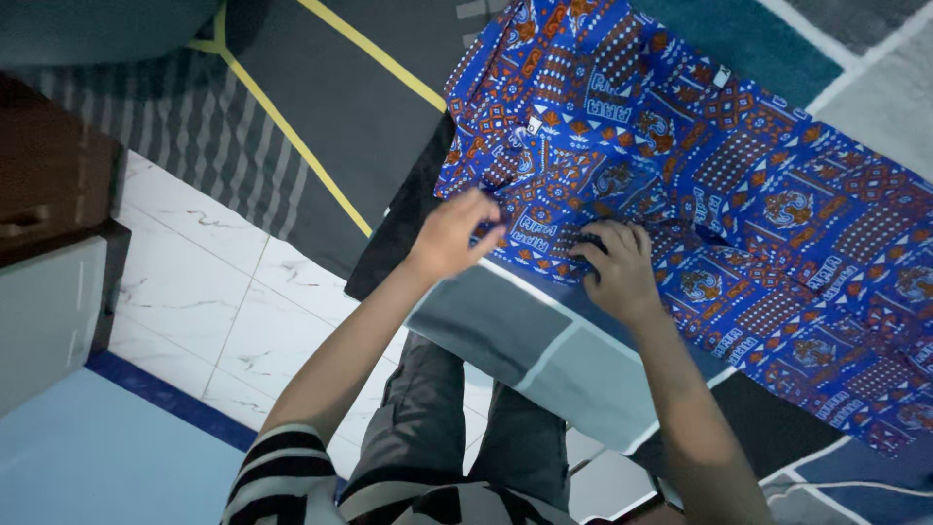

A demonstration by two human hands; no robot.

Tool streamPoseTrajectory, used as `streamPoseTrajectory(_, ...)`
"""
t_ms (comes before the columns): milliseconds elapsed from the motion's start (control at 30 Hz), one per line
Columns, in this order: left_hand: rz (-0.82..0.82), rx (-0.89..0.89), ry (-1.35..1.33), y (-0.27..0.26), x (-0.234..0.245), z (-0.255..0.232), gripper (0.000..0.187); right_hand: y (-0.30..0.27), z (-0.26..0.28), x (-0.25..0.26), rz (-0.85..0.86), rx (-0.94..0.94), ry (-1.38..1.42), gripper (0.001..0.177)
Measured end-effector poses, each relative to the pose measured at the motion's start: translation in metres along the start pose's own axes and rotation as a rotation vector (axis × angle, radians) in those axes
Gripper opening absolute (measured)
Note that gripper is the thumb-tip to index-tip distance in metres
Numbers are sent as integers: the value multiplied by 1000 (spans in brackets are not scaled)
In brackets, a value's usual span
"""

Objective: The person irons a blue patterned shirt on an ironing board. They repeatedly smooth the fabric with their hands and move the iron across different sections, folding the shirt in half and continuing to press it until the end of the clip.

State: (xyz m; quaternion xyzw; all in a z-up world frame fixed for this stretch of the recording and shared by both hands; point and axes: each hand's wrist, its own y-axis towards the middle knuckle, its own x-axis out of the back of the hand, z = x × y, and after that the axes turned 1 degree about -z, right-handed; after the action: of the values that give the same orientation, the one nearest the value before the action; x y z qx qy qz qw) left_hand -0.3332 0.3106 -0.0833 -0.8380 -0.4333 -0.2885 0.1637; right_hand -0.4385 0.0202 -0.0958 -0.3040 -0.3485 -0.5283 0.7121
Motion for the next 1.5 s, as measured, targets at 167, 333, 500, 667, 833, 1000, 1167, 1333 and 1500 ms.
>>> streamPoseTrajectory(167,-287,210,-75,59,-11,-1,38,8,-2,23,-10,-8,35,34)
streamPoseTrajectory(333,198,770,-302,111,-33,11,66,14,-15,33,-117,-102,113,29)
streamPoseTrajectory(500,-50,599,-438,116,-68,37,56,19,-17,20,-132,-155,53,25)
streamPoseTrajectory(667,-151,434,-727,103,-87,74,41,28,-16,17,-162,-199,45,21)
streamPoseTrajectory(833,-87,397,-663,97,-81,82,48,43,-16,21,-127,-280,55,20)
streamPoseTrajectory(1000,139,463,-176,124,-23,62,34,57,-29,39,-252,-320,75,13)
streamPoseTrajectory(1167,-166,486,-8,192,17,13,26,79,-66,61,-375,-288,66,11)
streamPoseTrajectory(1333,-48,470,171,237,2,2,33,115,-74,69,-367,-266,157,14)
streamPoseTrajectory(1500,-148,316,-306,214,-13,40,24,129,-24,50,-178,-295,522,14)
